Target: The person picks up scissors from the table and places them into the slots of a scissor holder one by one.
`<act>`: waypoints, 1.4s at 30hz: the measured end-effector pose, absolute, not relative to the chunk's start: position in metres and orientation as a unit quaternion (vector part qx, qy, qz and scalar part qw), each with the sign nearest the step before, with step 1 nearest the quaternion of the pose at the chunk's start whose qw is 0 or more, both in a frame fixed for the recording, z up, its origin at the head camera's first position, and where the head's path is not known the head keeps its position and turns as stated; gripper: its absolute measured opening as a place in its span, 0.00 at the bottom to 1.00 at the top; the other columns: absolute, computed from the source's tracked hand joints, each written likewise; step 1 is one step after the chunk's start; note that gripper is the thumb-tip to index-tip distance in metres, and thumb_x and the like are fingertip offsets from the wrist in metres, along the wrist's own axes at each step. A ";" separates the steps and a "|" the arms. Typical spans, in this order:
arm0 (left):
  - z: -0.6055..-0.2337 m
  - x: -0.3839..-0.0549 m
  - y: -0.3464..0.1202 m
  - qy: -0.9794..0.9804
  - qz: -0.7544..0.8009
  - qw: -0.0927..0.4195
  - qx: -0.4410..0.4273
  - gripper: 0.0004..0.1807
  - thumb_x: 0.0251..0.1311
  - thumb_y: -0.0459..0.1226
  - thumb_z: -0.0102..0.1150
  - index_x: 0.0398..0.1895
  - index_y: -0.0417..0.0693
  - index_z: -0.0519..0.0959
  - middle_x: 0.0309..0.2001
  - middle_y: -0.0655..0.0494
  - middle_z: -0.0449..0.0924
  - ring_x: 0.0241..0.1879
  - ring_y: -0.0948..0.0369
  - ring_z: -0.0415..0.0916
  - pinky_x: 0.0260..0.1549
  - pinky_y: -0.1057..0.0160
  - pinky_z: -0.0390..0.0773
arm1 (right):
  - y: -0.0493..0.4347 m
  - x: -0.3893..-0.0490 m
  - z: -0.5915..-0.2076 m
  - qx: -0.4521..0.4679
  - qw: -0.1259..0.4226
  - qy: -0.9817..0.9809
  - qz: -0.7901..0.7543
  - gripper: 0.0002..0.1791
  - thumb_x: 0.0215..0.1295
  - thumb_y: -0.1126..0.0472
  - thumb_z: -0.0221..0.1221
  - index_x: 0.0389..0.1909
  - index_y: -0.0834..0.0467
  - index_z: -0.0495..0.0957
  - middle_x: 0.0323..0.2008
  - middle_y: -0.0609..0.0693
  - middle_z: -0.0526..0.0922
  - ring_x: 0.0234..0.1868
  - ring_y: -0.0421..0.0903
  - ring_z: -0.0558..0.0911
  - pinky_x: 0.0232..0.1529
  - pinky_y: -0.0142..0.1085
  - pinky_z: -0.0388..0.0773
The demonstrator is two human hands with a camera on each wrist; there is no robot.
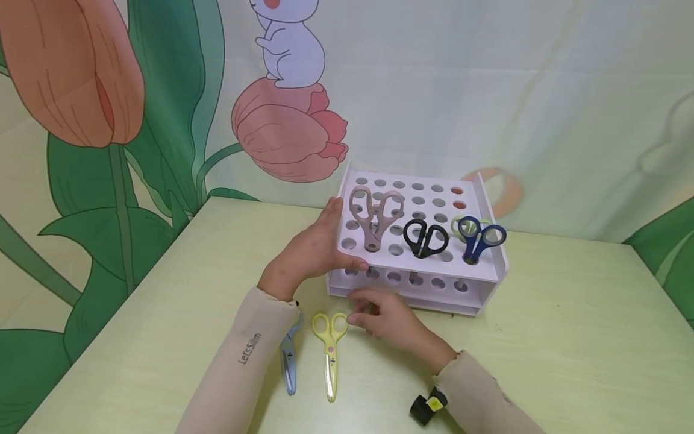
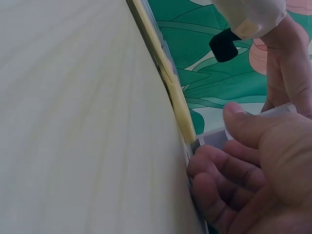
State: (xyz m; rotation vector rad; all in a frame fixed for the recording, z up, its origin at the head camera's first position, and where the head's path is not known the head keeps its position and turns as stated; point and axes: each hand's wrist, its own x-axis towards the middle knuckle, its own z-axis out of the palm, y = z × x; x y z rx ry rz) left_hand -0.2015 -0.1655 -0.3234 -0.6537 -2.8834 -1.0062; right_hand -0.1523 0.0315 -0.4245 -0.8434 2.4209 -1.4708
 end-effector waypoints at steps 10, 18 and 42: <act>-0.324 -0.203 -0.166 -0.915 -0.331 0.023 -0.232 0.69 0.41 0.52 0.84 0.79 0.45 0.45 0.71 0.53 0.52 0.56 0.57 0.66 0.56 0.57 0.72 | 0.022 -0.155 -0.421 -0.400 0.069 0.862 -0.304 0.28 0.55 0.53 0.75 0.58 0.53 0.82 0.20 0.36 0.72 0.23 0.33 0.70 0.30 0.33 0.70; -0.323 -0.202 -0.165 -0.919 -0.325 0.015 -0.223 0.70 0.42 0.54 0.83 0.80 0.43 0.44 0.74 0.52 0.50 0.60 0.57 0.63 0.60 0.57 0.69 | 0.024 -0.147 -0.415 -0.415 0.088 0.869 -0.256 0.22 0.56 0.54 0.74 0.52 0.51 0.83 0.24 0.36 0.74 0.27 0.34 0.72 0.35 0.34 0.70; -0.323 -0.201 -0.164 -0.924 -0.324 0.002 -0.203 0.71 0.42 0.53 0.83 0.81 0.45 0.42 0.78 0.51 0.45 0.64 0.56 0.61 0.62 0.55 0.68 | 0.066 -0.129 -0.387 -0.389 0.180 0.794 -0.431 0.19 0.59 0.65 0.71 0.44 0.52 0.70 0.25 0.39 0.80 0.24 0.35 0.75 0.28 0.30 0.73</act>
